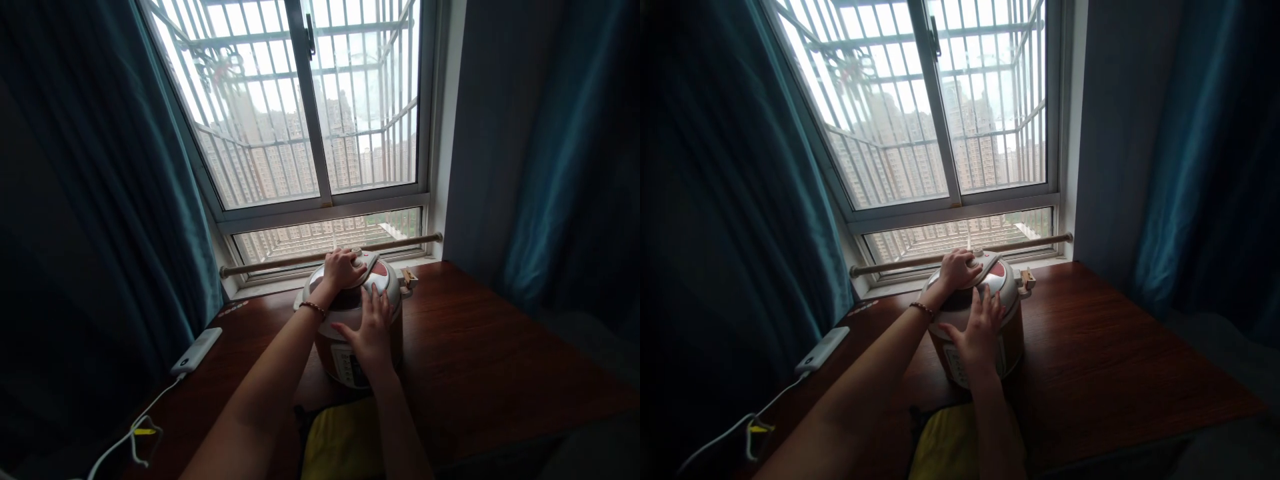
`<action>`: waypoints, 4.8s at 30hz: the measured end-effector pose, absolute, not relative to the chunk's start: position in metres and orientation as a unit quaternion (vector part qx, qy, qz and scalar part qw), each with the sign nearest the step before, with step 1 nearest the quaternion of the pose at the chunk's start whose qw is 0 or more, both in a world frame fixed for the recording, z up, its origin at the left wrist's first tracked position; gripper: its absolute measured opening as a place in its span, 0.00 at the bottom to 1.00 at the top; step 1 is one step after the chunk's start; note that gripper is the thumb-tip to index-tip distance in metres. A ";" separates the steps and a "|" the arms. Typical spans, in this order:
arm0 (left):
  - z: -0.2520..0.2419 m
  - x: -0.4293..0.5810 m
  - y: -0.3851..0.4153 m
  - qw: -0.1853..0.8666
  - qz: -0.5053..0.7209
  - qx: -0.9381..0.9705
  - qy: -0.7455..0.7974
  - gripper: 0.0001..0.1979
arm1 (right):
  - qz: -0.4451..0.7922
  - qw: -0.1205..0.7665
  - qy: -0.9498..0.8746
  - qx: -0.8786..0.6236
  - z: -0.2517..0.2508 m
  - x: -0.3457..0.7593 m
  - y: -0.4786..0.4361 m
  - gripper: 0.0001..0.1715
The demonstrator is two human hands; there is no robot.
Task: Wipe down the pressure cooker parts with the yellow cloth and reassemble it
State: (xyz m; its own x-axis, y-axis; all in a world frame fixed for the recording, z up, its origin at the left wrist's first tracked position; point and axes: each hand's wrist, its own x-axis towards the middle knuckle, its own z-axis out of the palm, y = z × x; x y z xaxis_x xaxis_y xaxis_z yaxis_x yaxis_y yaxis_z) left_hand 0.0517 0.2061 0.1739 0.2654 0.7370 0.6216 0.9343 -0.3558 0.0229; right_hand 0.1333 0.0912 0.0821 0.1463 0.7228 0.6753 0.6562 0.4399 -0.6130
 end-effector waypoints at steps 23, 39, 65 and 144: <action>0.169 0.052 0.213 0.181 -0.272 -0.784 -0.528 0.14 | -0.079 0.553 -0.693 -0.456 0.046 0.151 0.099 0.29; 0.169 0.051 0.218 0.185 -0.276 -0.785 -0.524 0.14 | 0.085 0.686 -0.504 -0.518 0.041 0.138 0.100 0.34; 0.160 0.065 0.218 0.228 -0.245 -0.717 -0.611 0.19 | 0.145 0.703 -0.433 -0.545 0.020 0.139 0.116 0.35; 0.178 0.032 0.225 0.246 -0.145 -0.840 -0.461 0.24 | 0.114 0.750 -0.356 -0.545 0.009 0.130 0.120 0.29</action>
